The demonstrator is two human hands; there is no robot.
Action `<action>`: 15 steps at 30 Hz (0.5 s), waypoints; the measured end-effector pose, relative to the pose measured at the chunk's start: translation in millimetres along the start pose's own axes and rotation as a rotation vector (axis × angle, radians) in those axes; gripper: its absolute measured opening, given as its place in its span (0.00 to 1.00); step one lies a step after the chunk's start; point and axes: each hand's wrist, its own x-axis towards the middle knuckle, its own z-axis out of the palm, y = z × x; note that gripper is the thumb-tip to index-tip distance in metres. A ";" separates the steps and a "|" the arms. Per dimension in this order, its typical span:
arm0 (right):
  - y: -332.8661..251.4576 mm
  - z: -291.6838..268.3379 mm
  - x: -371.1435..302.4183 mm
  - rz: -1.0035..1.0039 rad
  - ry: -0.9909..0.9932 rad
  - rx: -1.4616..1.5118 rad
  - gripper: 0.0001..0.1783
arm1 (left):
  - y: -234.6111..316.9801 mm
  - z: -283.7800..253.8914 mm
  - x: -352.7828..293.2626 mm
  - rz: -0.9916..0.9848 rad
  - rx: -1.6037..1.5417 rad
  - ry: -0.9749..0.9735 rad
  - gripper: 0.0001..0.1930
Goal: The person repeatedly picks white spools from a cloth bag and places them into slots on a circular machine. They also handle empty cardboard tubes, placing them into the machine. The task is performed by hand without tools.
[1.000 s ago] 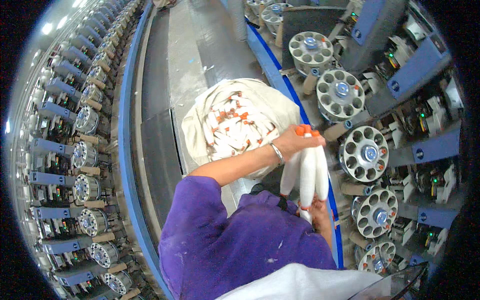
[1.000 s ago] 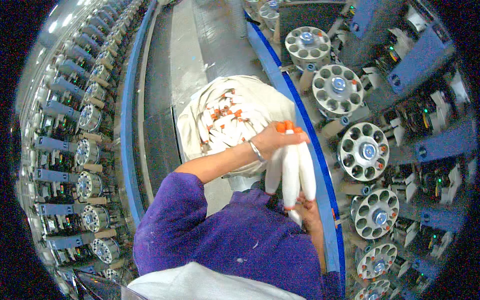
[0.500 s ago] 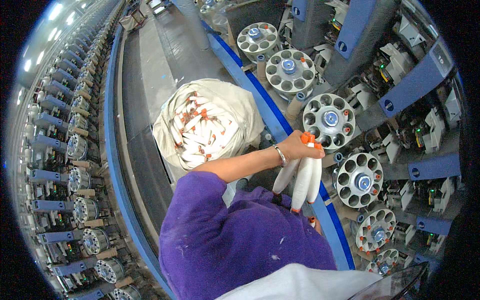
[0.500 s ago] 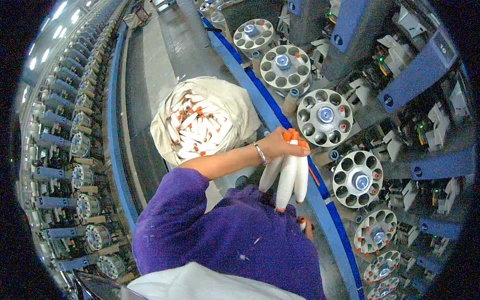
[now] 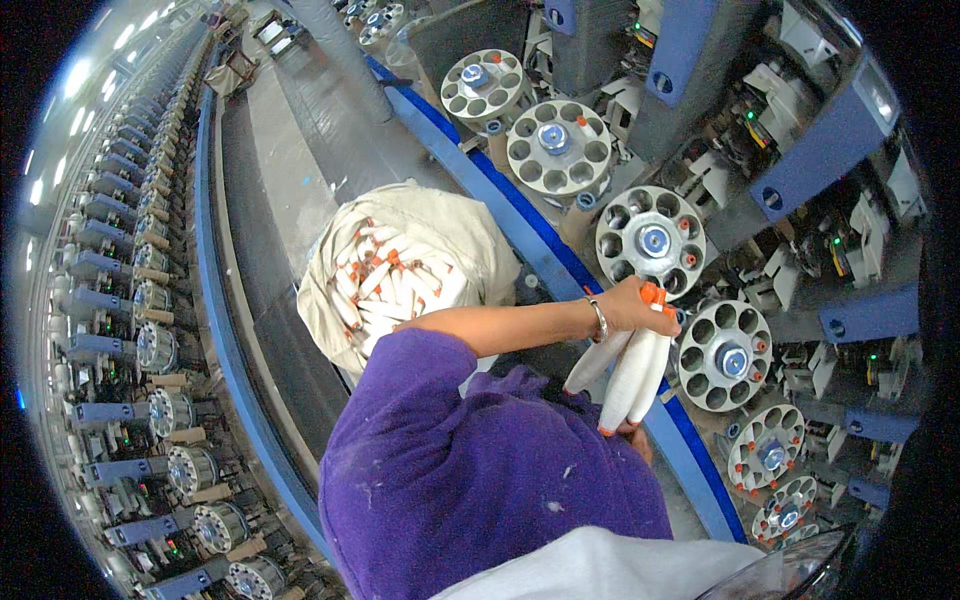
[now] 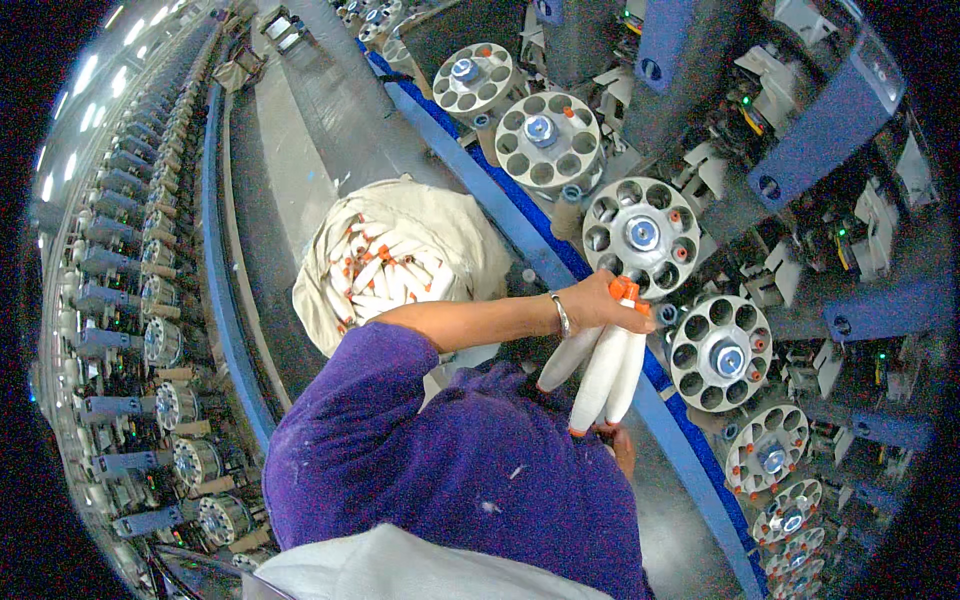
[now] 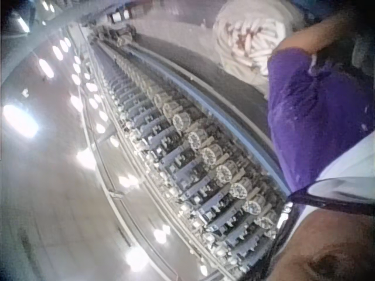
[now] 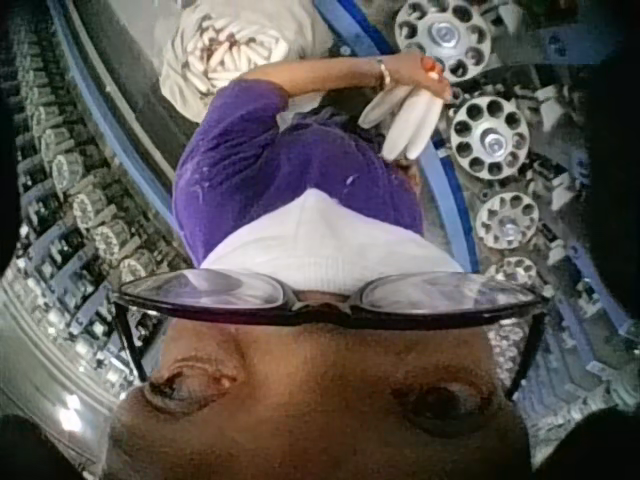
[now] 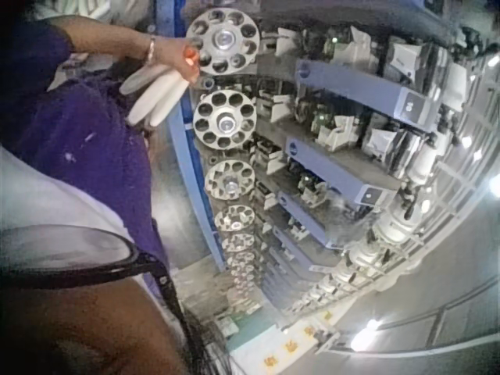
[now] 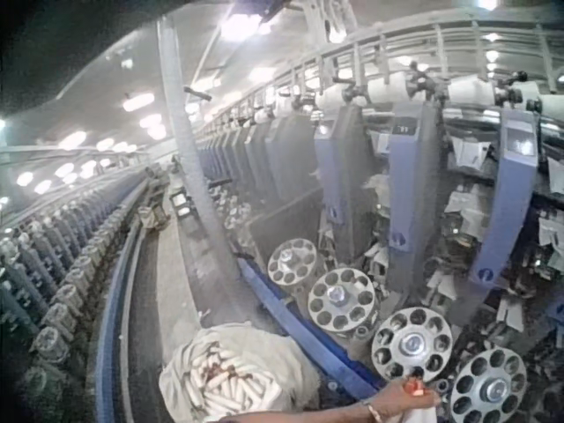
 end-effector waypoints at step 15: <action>-87.5 54.9 55.4 0.055 0.123 0.518 0.38 | 19.2 -55.9 14.8 -0.029 -0.066 -0.204 0.17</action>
